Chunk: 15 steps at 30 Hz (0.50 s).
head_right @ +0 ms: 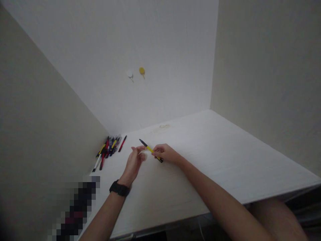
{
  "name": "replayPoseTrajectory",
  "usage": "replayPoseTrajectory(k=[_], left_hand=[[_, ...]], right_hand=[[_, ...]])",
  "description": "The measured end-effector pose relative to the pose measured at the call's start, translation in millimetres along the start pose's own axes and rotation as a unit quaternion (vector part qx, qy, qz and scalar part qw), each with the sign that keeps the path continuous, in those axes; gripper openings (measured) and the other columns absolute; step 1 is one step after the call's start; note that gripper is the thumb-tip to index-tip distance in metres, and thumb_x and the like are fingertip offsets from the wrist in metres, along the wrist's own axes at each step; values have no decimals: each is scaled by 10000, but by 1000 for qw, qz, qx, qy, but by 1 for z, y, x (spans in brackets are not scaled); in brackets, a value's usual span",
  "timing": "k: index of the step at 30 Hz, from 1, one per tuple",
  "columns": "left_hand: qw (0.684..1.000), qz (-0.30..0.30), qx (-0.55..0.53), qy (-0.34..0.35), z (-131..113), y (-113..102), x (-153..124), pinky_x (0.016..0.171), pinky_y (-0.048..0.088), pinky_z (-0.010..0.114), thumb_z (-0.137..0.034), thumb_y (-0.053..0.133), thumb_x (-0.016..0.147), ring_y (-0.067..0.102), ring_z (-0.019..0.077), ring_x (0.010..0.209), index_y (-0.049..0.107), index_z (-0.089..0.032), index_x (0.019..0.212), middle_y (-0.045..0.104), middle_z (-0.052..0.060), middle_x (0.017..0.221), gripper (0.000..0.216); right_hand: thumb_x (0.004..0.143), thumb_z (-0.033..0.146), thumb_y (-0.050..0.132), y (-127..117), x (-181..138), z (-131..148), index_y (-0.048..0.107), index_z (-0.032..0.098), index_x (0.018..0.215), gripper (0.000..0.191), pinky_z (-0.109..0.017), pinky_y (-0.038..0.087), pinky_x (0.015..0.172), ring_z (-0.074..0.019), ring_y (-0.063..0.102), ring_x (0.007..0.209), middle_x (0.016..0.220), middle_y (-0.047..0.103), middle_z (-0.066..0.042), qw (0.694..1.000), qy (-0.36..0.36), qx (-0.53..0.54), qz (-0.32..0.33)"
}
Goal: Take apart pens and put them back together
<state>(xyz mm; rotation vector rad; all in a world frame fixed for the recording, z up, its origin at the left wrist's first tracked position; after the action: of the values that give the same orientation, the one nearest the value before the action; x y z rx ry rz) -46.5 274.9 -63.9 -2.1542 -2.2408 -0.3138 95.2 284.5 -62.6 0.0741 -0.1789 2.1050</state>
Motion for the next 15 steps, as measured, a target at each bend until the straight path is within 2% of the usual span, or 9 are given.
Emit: replayPoseTrajectory(k=[3, 5, 7, 9, 11, 13, 15], left_hand=[[998, 30, 53, -6, 5, 5, 2, 485, 317, 235, -717, 361, 826, 410, 84, 509, 635, -141, 834, 662, 77, 844, 638], [996, 48, 70, -10, 7, 9, 3, 469, 290, 233, -733, 344, 819, 401, 87, 495, 634, -145, 808, 652, 69, 793, 656], [995, 58, 81, -17, 9, 12, 3, 464, 274, 234, -745, 340, 809, 402, 94, 496, 631, -149, 797, 646, 70, 784, 663], [993, 63, 95, -23, 9, 15, 1, 463, 265, 238, -751, 329, 805, 402, 103, 498, 629, -154, 782, 641, 70, 770, 668], [991, 70, 115, -26, 8, 17, -1, 466, 257, 242, -740, 304, 820, 391, 112, 492, 637, -160, 763, 608, 51, 677, 671], [989, 77, 127, -24, 4, 18, -3, 475, 261, 245, -712, 291, 844, 386, 122, 489, 652, -164, 737, 539, 25, 568, 665], [990, 78, 117, -11, -1, 19, -5, 484, 275, 249, -691, 310, 854, 399, 130, 497, 664, -170, 706, 506, 18, 532, 647]], right_hand=[[764, 417, 638, -37, 1, 5, 665, 123, 829, 302, -230, 414, 540, -123, 572, 585, 692, 670, -48, 992, 7, -54, -110], [814, 338, 588, -73, -9, 14, 690, 114, 872, 252, -236, 419, 565, -138, 598, 613, 727, 693, -71, 967, 25, -167, -192], [821, 250, 578, -111, -24, 32, 713, 134, 904, 196, -245, 433, 655, -165, 635, 736, 824, 718, -92, 904, 41, -353, -239], [845, 217, 542, -149, -45, 41, 716, 144, 927, 206, -258, 436, 726, -200, 646, 870, 917, 720, -123, 809, 104, -520, -255], [876, 213, 486, -191, -72, 41, 707, 148, 967, 248, -252, 441, 726, -210, 650, 919, 981, 711, -139, 711, 209, -616, -267], [872, 173, 461, -224, -98, 42, 702, 100, 961, 267, -266, 449, 693, -240, 662, 903, 982, 700, -187, 670, 261, -636, -282], [866, 142, 443, -248, -119, 41, 694, 64, 969, 282, -279, 454, 673, -261, 670, 886, 966, 692, -219, 641, 291, -647, -292]])
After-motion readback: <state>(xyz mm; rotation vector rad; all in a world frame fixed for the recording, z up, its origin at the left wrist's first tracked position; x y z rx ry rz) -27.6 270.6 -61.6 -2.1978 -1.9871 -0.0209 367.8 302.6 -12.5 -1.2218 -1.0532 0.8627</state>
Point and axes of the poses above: each hand's wrist, its own x-axis towards the middle knuckle, its own y-axis out of the palm, z = x × y, the point moved 9 cm from there along x, towards the middle knuckle
